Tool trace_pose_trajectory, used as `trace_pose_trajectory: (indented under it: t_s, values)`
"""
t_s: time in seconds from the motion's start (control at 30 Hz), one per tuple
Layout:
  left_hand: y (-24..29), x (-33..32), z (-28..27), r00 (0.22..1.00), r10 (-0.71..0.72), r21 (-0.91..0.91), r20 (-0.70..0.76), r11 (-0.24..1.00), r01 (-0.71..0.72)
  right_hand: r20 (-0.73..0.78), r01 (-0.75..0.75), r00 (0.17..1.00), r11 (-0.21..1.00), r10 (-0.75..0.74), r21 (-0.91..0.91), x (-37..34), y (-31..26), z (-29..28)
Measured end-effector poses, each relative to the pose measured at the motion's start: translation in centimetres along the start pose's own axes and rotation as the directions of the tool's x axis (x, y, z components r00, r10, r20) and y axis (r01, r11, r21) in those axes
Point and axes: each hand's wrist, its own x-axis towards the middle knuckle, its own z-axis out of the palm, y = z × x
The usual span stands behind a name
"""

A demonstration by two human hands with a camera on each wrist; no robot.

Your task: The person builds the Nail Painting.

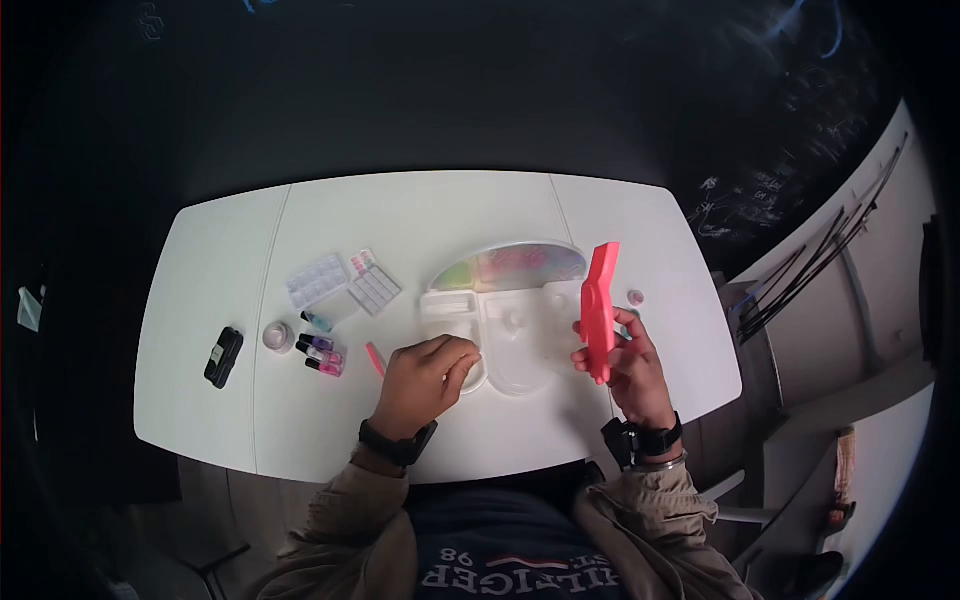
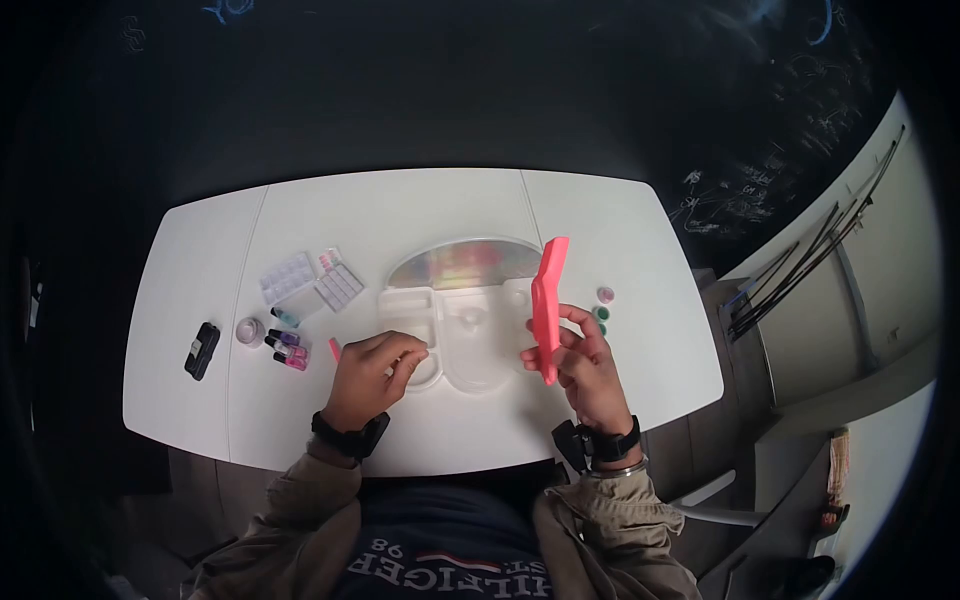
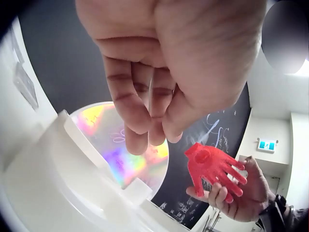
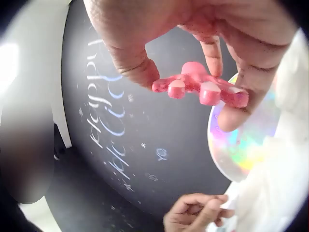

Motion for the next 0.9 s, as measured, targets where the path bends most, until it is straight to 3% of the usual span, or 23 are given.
trace_pose_trajectory:
  t_s: [0.1,0.23,0.4,0.5,0.6,0.7,0.9]
  values:
    - [-0.7,-0.4,-1.2,0.997,-0.076,0.040,-0.002,0.996,0.076,-0.068,-0.010,0.998,0.962,-0.009,-0.273,0.2,0.6,1.0]
    - [-0.4,-0.5,-2.1,0.985,-0.168,0.043,0.022,0.985,0.167,-0.060,0.034,0.996,0.900,-0.067,-0.435,0.5,1.9,2.3]
    - [-0.3,-0.9,-1.9,0.989,-0.142,0.018,0.039,0.990,0.141,-0.040,0.046,0.995,0.757,-0.095,-0.652,1.0,2.8,4.8]
    - [-0.8,-1.3,-2.2,0.986,-0.160,0.023,0.048,0.987,0.159,-0.003,0.147,0.977,0.691,-0.211,-0.708,1.7,3.9,5.6]
    - [-0.3,-1.3,-2.6,0.982,-0.185,0.022,0.040,0.983,0.184,0.101,0.251,0.940,0.461,-0.326,-0.851,2.1,4.7,4.9]
    - [-0.4,-1.5,-2.7,0.977,-0.203,0.032,0.060,0.979,0.201,0.115,0.232,0.934,0.330,-0.339,-0.915,1.8,4.4,6.1]
    - [-0.7,-1.7,-2.3,0.977,-0.182,0.048,0.108,0.983,0.178,0.073,0.151,0.949,0.238,-0.306,-0.960,1.4,5.1,6.7]
